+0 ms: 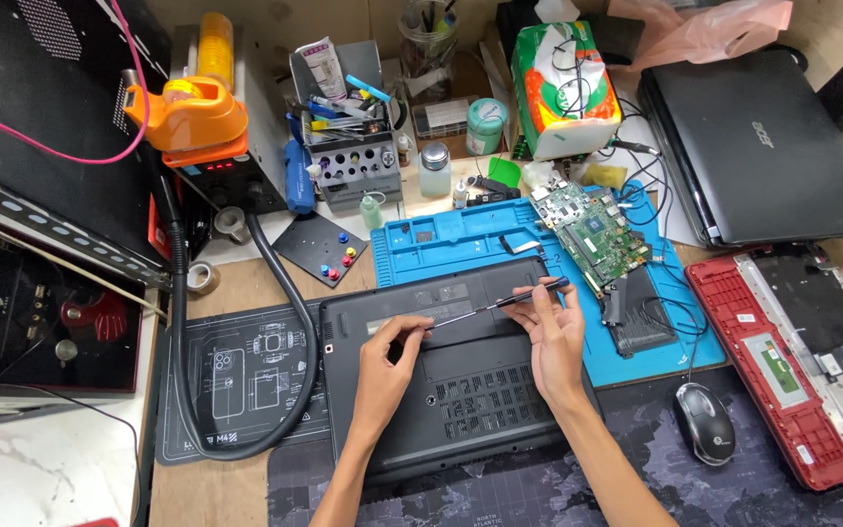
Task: Disassembling a laptop by removing screws from the back panel and taking out the battery
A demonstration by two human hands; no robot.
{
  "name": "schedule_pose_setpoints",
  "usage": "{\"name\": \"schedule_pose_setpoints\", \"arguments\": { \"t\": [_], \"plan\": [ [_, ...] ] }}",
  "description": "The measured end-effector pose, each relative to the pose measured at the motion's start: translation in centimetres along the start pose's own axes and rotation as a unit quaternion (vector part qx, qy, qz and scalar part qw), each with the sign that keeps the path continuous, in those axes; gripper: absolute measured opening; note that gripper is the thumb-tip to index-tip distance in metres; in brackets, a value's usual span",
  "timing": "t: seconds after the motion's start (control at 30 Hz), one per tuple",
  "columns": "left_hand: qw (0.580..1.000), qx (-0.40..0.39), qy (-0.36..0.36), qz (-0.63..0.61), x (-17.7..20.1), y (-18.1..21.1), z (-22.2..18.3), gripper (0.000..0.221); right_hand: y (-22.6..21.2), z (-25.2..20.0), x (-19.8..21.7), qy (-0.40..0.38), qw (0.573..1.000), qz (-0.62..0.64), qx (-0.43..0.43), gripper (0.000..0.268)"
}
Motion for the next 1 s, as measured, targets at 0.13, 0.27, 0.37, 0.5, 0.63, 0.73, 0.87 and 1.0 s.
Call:
{"name": "schedule_pose_setpoints", "arguments": {
  "t": [0.13,0.27,0.37,0.5,0.63,0.73,0.87,1.0],
  "plan": [
    [1.0,-0.002,0.0,0.002,0.0,-0.4,0.1,0.018,0.1,0.1,0.1,0.011,1.0,0.003,-0.003,0.023],
    [1.0,-0.001,0.0,-0.016,0.0,-0.1,-0.1,0.018,0.2,0.1,0.1,0.007,1.0,0.014,-0.008,0.027],
    [1.0,0.009,0.001,-0.017,0.0,0.0,-0.1,0.018,0.0,0.1,-0.1,-0.007,1.0,0.012,-0.004,0.03],
    [0.999,-0.023,0.021,-0.005,0.1,-0.4,-0.1,0.04,-0.7,0.0,-0.2,0.025,0.999,0.019,0.039,0.058],
    [0.999,-0.047,0.009,0.011,-0.1,-0.6,-0.2,0.058,-2.4,0.9,2.1,0.057,0.995,0.017,0.076,0.065],
    [0.995,-0.076,-0.002,0.066,-0.7,-1.5,-0.3,0.06,-5.8,1.6,4.6,0.085,0.98,-0.028,0.175,0.053],
    [0.93,-0.189,-0.07,0.307,-2.9,-0.8,-0.9,0.057,-12.0,0.6,4.0,0.018,0.933,-0.175,0.313,0.048],
    [0.858,-0.226,-0.089,0.452,-4.3,-1.0,-1.3,0.057,-15.0,-0.1,1.6,-0.06,0.884,-0.284,0.366,0.038]
  ]
}}
Point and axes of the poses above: each hand's wrist, its own z-axis towards the middle knuckle, its own x-axis out of the back of the hand, y = z × x, the point moved 5 cm from there along z, towards the middle knuckle
